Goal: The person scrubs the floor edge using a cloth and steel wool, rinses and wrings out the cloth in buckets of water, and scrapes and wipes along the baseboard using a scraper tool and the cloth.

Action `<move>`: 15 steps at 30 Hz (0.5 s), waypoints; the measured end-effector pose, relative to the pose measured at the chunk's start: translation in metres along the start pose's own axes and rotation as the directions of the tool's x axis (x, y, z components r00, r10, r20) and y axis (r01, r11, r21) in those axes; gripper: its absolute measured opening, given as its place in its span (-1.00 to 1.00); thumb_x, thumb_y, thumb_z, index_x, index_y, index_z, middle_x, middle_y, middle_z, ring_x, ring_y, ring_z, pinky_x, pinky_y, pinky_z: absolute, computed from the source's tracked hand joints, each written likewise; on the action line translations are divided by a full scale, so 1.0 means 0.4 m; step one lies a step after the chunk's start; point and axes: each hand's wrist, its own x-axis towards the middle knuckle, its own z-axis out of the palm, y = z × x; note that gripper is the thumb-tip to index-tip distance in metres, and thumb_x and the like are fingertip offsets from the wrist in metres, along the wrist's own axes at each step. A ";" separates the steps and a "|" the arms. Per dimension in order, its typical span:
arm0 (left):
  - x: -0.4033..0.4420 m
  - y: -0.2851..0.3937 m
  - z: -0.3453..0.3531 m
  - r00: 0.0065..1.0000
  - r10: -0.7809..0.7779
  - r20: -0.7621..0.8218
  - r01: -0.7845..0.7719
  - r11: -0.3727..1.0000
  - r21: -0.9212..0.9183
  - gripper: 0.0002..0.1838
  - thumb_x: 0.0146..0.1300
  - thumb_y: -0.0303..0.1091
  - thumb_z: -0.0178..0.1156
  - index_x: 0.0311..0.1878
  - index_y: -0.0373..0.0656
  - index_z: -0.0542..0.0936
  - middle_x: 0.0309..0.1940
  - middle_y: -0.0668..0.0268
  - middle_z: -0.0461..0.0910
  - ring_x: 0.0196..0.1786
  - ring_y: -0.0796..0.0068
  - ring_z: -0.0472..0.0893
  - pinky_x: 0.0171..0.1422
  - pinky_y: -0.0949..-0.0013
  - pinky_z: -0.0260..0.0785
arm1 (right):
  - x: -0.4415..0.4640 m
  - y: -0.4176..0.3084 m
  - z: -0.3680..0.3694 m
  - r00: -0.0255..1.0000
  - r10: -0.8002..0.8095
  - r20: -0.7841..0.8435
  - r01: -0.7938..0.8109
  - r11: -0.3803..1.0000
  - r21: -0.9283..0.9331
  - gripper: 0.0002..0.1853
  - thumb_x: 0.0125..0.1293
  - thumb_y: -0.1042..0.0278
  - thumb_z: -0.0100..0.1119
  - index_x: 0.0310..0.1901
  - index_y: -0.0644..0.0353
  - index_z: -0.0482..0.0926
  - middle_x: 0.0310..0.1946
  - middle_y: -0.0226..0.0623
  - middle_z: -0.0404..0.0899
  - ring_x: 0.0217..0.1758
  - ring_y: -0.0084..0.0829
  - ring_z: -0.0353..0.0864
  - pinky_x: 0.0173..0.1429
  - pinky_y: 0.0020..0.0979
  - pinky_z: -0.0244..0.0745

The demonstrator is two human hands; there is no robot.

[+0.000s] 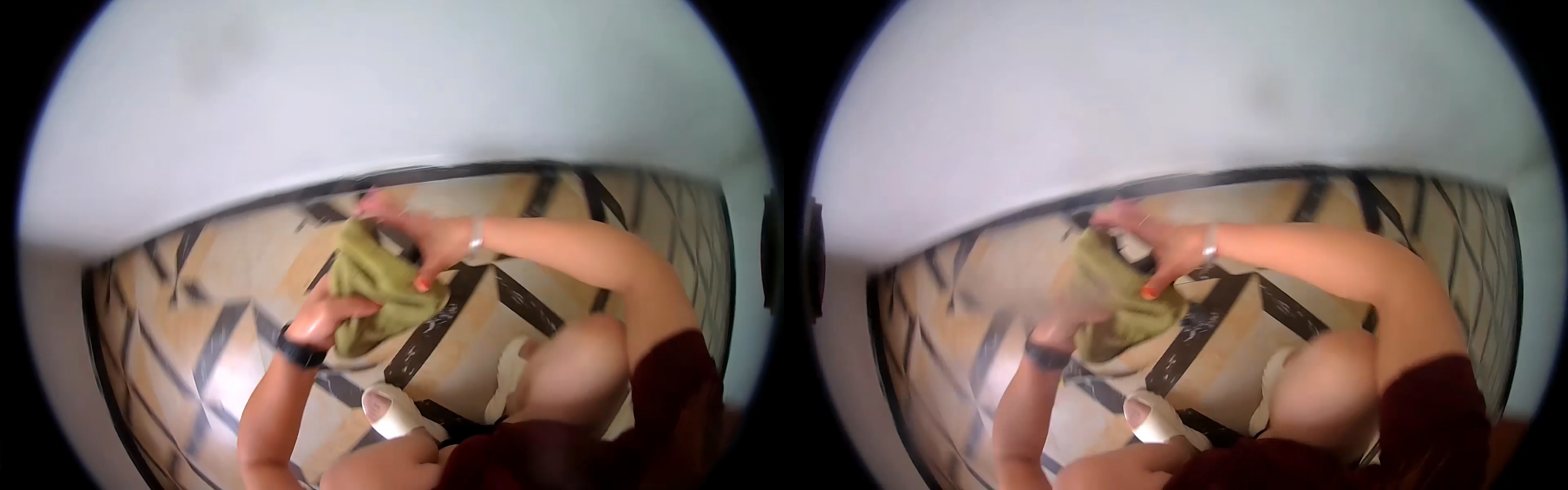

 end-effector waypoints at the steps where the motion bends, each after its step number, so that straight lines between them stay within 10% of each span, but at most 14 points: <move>1: 0.020 0.020 0.043 0.996 -0.050 0.074 0.042 0.993 0.109 -0.41 -0.03 -0.73 0.12 0.16 -0.28 0.33 -0.01 0.20 0.50 0.05 0.37 0.50 0.13 0.36 0.35 | -0.055 0.009 0.035 0.977 0.187 0.104 -0.214 0.893 0.396 0.44 -0.37 -0.50 0.32 0.40 0.20 -0.30 0.41 -0.06 -0.28 0.48 -0.19 -0.30 0.47 -0.20 -0.26; 5: 0.193 0.038 0.136 0.924 -0.326 0.201 0.180 0.832 0.525 -0.47 -0.07 -0.68 0.23 0.07 -0.31 0.43 -0.07 0.21 0.54 -0.04 0.38 0.55 0.06 0.36 0.39 | -0.230 -0.030 0.182 0.965 0.257 0.058 -0.078 0.068 0.995 0.34 -0.23 -0.25 0.45 0.41 0.02 -0.34 0.36 -0.27 -0.02 0.38 -0.39 0.01 0.40 -0.25 0.00; 8: 0.321 -0.023 0.217 0.927 -0.358 0.115 0.171 0.674 0.719 -0.62 -0.07 -0.54 0.33 -0.11 -0.34 0.53 -0.27 0.23 0.60 -0.22 0.46 0.59 -0.10 0.42 0.44 | -0.329 -0.029 0.217 0.900 0.434 -0.026 0.104 -0.158 0.982 -0.16 0.16 0.22 0.27 0.39 -0.05 -0.05 0.27 -0.38 0.20 0.30 -0.46 0.20 0.31 -0.26 0.19; 13: 0.464 -0.113 0.351 0.992 -0.109 0.066 -0.076 -0.085 0.993 -0.63 0.01 -0.16 0.38 -0.39 -0.36 0.61 -0.60 0.20 0.61 -0.52 0.58 0.57 -0.37 0.49 0.39 | -0.545 0.032 0.190 0.689 0.699 -0.193 0.434 -0.185 0.882 -0.43 0.23 0.37 0.13 0.28 0.11 0.21 0.09 -0.39 0.44 0.12 -0.48 0.45 0.21 -0.37 0.32; 15: 0.492 -0.145 0.289 0.987 0.022 0.159 -0.161 0.091 0.983 -0.64 0.05 -0.16 0.35 -0.36 -0.34 0.62 -0.58 0.20 0.62 -0.51 0.56 0.58 -0.40 0.49 0.38 | -0.671 0.072 0.136 0.520 0.818 -0.243 0.496 -0.058 0.867 -0.49 0.16 0.47 0.12 0.19 0.17 0.31 0.01 -0.34 0.50 0.02 -0.46 0.50 0.15 -0.38 0.36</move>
